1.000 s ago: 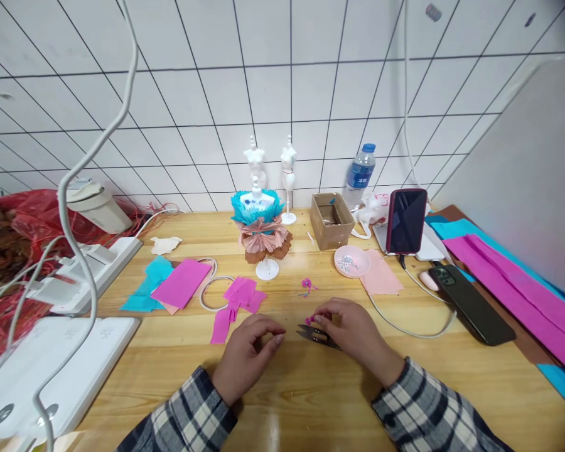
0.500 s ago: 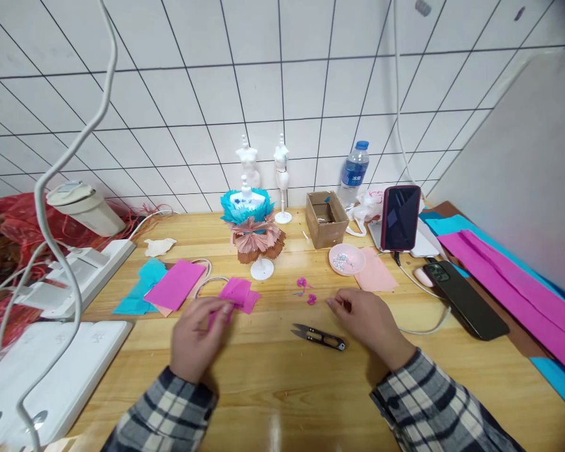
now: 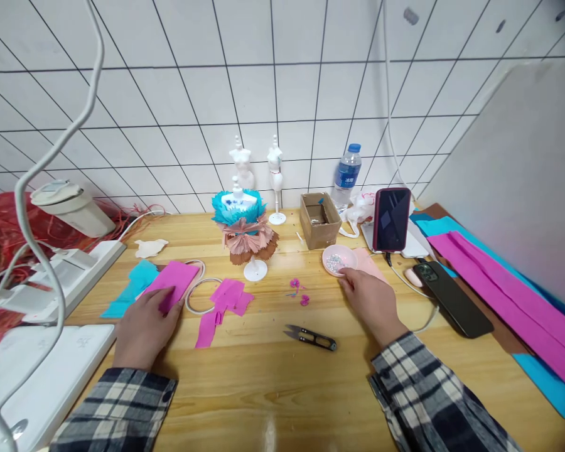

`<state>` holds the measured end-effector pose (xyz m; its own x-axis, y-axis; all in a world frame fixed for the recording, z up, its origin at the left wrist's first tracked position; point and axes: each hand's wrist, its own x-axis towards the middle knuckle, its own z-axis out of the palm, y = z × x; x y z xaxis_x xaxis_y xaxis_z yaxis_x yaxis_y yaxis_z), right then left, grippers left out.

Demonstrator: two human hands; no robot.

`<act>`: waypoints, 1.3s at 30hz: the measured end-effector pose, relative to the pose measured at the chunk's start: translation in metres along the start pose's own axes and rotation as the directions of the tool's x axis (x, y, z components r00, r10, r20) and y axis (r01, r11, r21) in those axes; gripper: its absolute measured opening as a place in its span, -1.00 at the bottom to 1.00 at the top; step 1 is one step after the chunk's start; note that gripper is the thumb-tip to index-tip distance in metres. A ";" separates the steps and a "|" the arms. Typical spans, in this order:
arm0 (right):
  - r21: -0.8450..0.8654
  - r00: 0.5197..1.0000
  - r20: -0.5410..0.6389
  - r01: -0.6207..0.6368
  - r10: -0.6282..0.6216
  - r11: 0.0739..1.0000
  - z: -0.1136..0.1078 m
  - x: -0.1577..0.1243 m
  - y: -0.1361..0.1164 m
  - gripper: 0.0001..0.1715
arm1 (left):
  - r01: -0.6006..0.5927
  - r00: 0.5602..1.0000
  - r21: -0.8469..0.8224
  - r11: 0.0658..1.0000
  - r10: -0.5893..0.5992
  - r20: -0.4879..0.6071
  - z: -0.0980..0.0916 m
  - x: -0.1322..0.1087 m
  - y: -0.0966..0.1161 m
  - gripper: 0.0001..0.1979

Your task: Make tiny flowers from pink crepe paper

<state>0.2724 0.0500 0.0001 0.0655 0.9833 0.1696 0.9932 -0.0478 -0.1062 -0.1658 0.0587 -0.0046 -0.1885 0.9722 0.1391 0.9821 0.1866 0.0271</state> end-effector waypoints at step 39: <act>0.067 0.995 0.093 0.031 -0.037 0.997 0.000 -0.016 -0.024 -0.49 | 0.393 0.825 -0.376 0.840 -0.502 -0.259 -0.023 -0.008 -0.016 -0.77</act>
<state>0.2476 0.0351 0.0001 0.0196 0.9965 0.0819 0.9860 -0.0057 -0.1666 -0.1795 0.0446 0.0166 -0.6485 0.6719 0.3578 0.7503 0.4850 0.4492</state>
